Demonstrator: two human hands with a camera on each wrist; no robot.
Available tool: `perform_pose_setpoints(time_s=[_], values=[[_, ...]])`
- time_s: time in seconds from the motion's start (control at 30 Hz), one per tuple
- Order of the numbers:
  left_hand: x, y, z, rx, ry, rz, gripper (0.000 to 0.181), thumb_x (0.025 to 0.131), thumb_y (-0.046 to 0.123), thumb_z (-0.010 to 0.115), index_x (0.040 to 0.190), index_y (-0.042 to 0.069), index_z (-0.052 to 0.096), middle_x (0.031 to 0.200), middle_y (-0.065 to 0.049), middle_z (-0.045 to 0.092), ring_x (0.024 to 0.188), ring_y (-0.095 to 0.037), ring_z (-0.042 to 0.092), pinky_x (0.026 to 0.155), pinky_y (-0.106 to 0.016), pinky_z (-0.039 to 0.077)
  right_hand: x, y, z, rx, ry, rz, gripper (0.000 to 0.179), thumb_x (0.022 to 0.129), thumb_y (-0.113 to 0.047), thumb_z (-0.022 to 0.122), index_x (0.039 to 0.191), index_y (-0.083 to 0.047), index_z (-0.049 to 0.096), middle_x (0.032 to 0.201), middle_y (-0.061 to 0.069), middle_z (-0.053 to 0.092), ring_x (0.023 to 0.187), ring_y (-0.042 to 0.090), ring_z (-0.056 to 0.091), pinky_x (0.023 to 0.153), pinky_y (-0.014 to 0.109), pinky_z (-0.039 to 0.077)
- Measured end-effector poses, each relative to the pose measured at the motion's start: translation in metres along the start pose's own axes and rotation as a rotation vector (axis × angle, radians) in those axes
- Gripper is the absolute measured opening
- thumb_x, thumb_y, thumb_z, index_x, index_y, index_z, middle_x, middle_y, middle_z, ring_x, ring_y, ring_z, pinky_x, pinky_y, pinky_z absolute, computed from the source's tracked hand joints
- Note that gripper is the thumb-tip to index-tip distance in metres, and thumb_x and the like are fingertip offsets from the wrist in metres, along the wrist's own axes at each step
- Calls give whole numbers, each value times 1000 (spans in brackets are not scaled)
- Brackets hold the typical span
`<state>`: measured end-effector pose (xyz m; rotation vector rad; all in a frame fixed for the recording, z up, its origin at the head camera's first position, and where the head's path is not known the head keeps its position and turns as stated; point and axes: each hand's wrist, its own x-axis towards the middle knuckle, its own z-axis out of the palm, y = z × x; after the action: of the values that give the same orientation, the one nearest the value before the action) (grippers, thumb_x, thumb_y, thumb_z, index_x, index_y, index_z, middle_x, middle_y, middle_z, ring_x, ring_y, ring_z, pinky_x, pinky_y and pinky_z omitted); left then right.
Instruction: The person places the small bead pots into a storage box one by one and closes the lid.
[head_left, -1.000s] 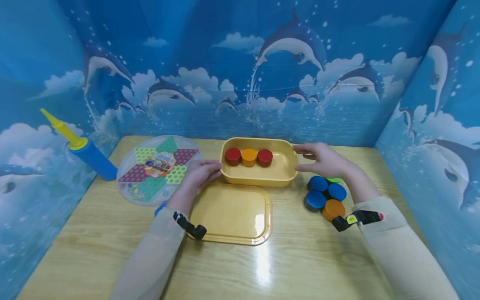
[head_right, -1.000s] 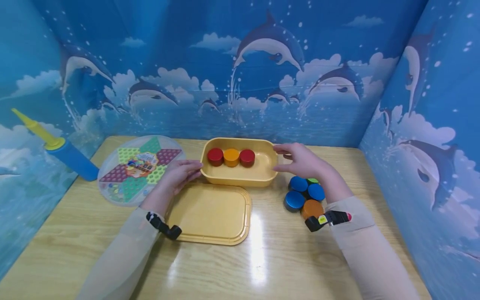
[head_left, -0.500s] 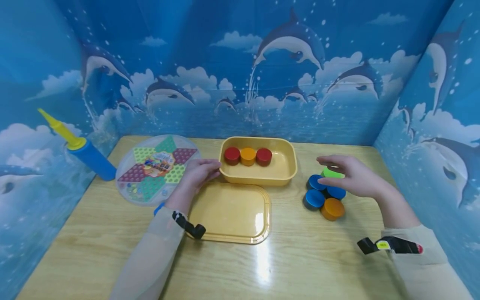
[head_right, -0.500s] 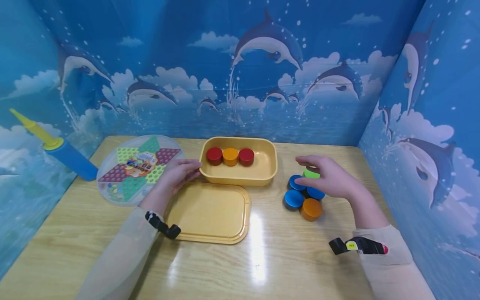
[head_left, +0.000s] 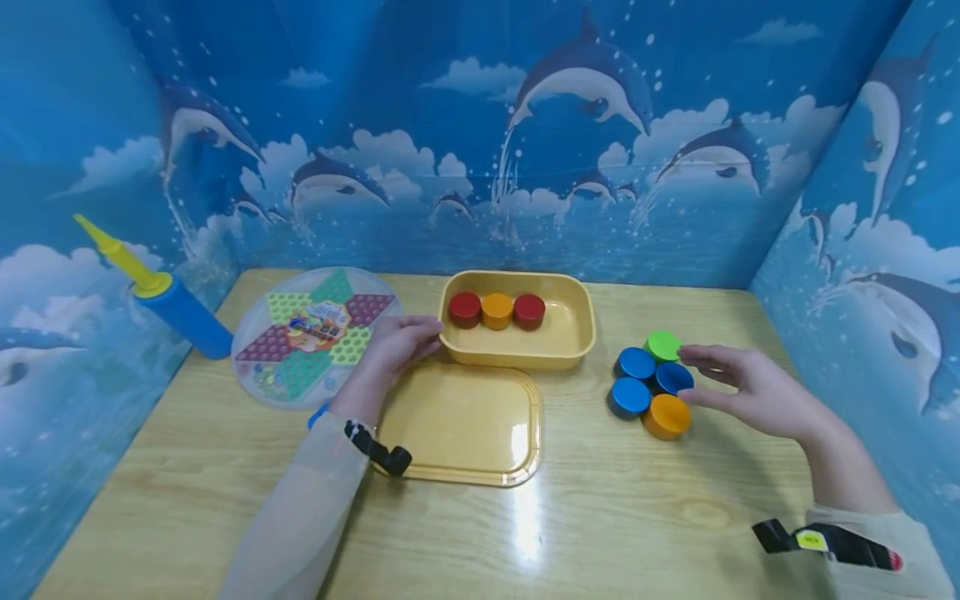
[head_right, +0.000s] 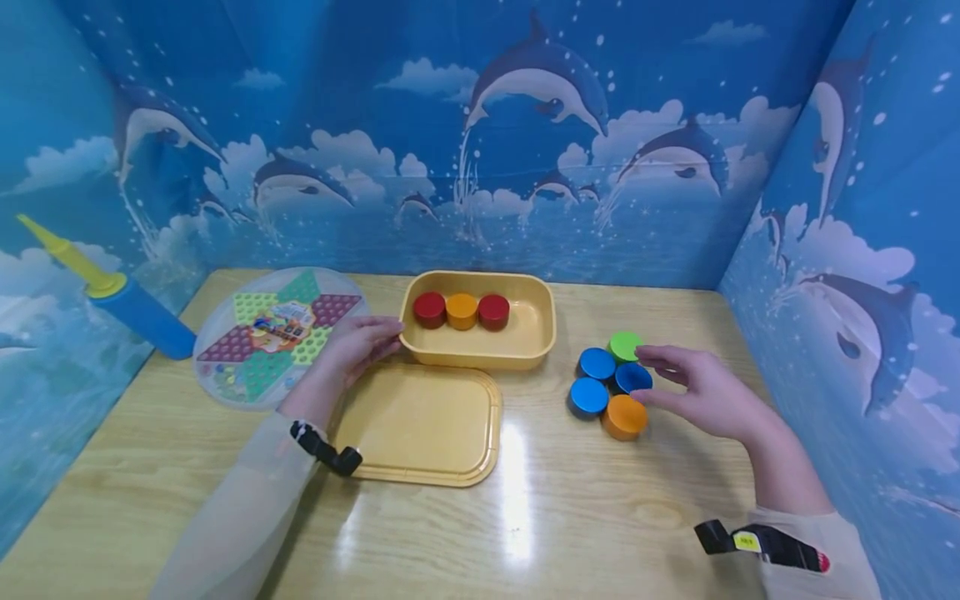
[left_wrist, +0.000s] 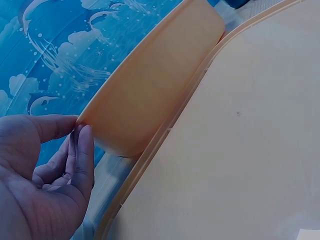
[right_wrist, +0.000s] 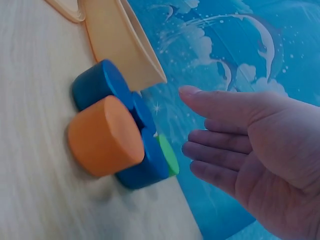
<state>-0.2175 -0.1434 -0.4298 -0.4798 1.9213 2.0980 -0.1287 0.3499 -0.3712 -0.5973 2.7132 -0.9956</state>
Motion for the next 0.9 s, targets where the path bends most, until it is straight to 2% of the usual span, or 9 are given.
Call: perform_pose_setpoints(time_s=[0.13, 0.27, 0.33, 0.4, 0.57, 0.67, 0.73, 0.8, 0.9], values=[[0, 1, 1, 11, 3, 7, 38, 101, 4, 73, 135, -8, 65, 129, -21, 67, 91, -14, 74, 89, -25, 64, -10, 8, 6, 28, 11, 22, 61, 98, -24, 80, 147, 5, 57, 144, 24, 61, 130, 41, 60, 99, 3, 44], [-1, 0, 2, 21, 17, 1, 36, 101, 5, 74, 134, -7, 67, 126, -20, 68, 91, -14, 74, 88, -25, 64, -17, 14, 14, 63, 14, 35, 59, 97, -25, 81, 144, 3, 60, 142, 22, 63, 127, 10, 63, 99, 6, 48], [-2, 0, 2, 33, 24, -2, 35, 101, 7, 73, 133, -7, 68, 125, -20, 68, 92, -15, 74, 87, -25, 65, -21, 15, 17, 62, 33, 33, 56, 97, -24, 82, 142, 2, 62, 139, 21, 65, 124, 3, 61, 99, 6, 48], [-2, 0, 3, 48, 31, -3, 34, 102, 8, 73, 132, -6, 68, 124, -19, 68, 93, -15, 74, 87, -25, 65, -24, 16, 19, 55, 61, 26, 54, 96, -22, 83, 141, 1, 64, 138, 21, 66, 123, 8, 63, 99, 6, 48], [-4, 0, 5, 69, 42, -5, 34, 102, 11, 74, 132, -5, 69, 124, -19, 68, 94, -16, 74, 87, -25, 65, -33, 17, 23, 22, 108, 31, 53, 96, -21, 83, 140, 1, 64, 137, 22, 66, 123, 40, 63, 97, 2, 46], [-4, 1, 4, 71, 47, -4, 34, 102, 10, 74, 132, -4, 69, 125, -19, 68, 94, -17, 74, 88, -25, 64, -36, 21, 26, 34, 140, 44, 55, 96, -20, 82, 141, 4, 62, 137, 24, 65, 122, 42, 63, 96, 3, 47], [-4, 0, 4, 72, 49, -1, 33, 102, 10, 74, 131, -4, 69, 124, -19, 69, 93, -16, 74, 87, -25, 65, -36, 25, 27, 52, 159, 58, 56, 97, -19, 82, 142, 5, 60, 138, 26, 64, 123, 34, 65, 96, 4, 48], [-3, 0, 4, 70, 48, 3, 32, 101, 10, 74, 131, -4, 69, 123, -19, 69, 91, -15, 74, 86, -25, 65, -35, 29, 28, 70, 169, 69, 56, 98, -19, 81, 143, 6, 59, 138, 26, 64, 123, 17, 66, 96, 5, 49], [0, -3, 3, 33, 32, 15, 34, 101, 7, 74, 131, -7, 68, 120, -21, 70, 86, -13, 74, 85, -25, 65, -33, 34, 28, 87, 169, 75, 57, 99, -20, 80, 144, 7, 58, 139, 27, 63, 119, -5, 59, 97, 7, 50]])
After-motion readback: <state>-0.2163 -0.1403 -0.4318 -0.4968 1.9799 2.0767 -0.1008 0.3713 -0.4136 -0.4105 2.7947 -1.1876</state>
